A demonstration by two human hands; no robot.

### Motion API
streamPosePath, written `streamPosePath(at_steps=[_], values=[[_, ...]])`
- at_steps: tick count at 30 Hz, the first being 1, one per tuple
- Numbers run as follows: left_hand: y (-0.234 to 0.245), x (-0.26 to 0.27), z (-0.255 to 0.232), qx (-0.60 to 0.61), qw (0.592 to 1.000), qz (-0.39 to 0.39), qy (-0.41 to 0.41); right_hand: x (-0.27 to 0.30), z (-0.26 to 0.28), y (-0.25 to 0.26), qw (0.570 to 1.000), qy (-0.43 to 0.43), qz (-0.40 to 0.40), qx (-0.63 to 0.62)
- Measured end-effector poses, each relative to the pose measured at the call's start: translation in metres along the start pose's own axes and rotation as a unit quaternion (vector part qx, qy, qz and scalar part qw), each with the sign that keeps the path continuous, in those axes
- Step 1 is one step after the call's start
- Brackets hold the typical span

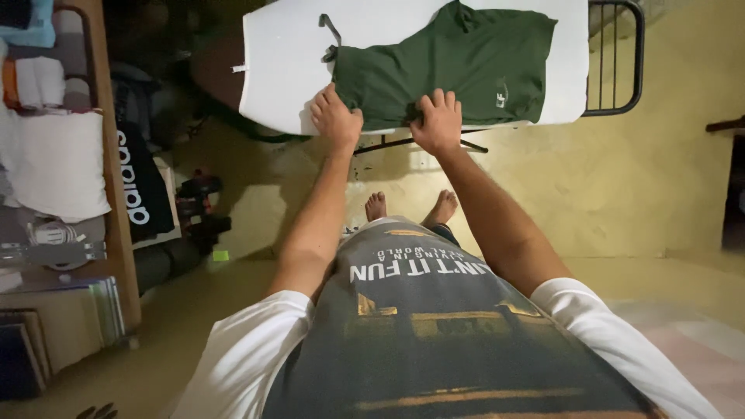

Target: Fold a green athletic garment on an ironing board.

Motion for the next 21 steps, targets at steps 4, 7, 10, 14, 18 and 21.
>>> streamPosePath(at_steps=[4, 7, 10, 14, 18, 21], values=[[-0.007, -0.008, 0.003, -0.016, 0.993, 0.094, 0.075, -0.011, 0.01, 0.006, 0.999, -0.001, 0.035, -0.006], [0.005, -0.016, -0.005, 0.029, 0.99, 0.095, 0.102, -0.025, 0.021, 0.016, 0.999, 0.022, 0.018, -0.037], [0.004, -0.018, 0.006, 0.031, 0.97, 0.157, 0.183, -0.035, 0.043, 0.022, 0.995, 0.068, 0.019, -0.066], [0.001, -0.028, 0.014, 0.147, 0.953, 0.137, 0.226, -0.04, 0.058, -0.007, 0.987, 0.131, 0.038, -0.089], [-0.003, -0.038, 0.016, 0.237, 0.962, 0.074, 0.115, -0.041, 0.057, -0.017, 0.991, 0.116, 0.013, -0.069], [-0.012, -0.023, 0.04, 0.139, 0.989, 0.009, 0.041, -0.039, 0.065, 0.017, 0.986, 0.105, 0.005, -0.13]])
Point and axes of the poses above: each hand's wrist, its own x-axis away from the middle knuckle, its own y-axis out of the back of the hand, z = x × y, the point moved 7 cm from there along -x, towards the middle knuckle, and after that the axes turned 7 degrees about -z, right-handed, at the moved point
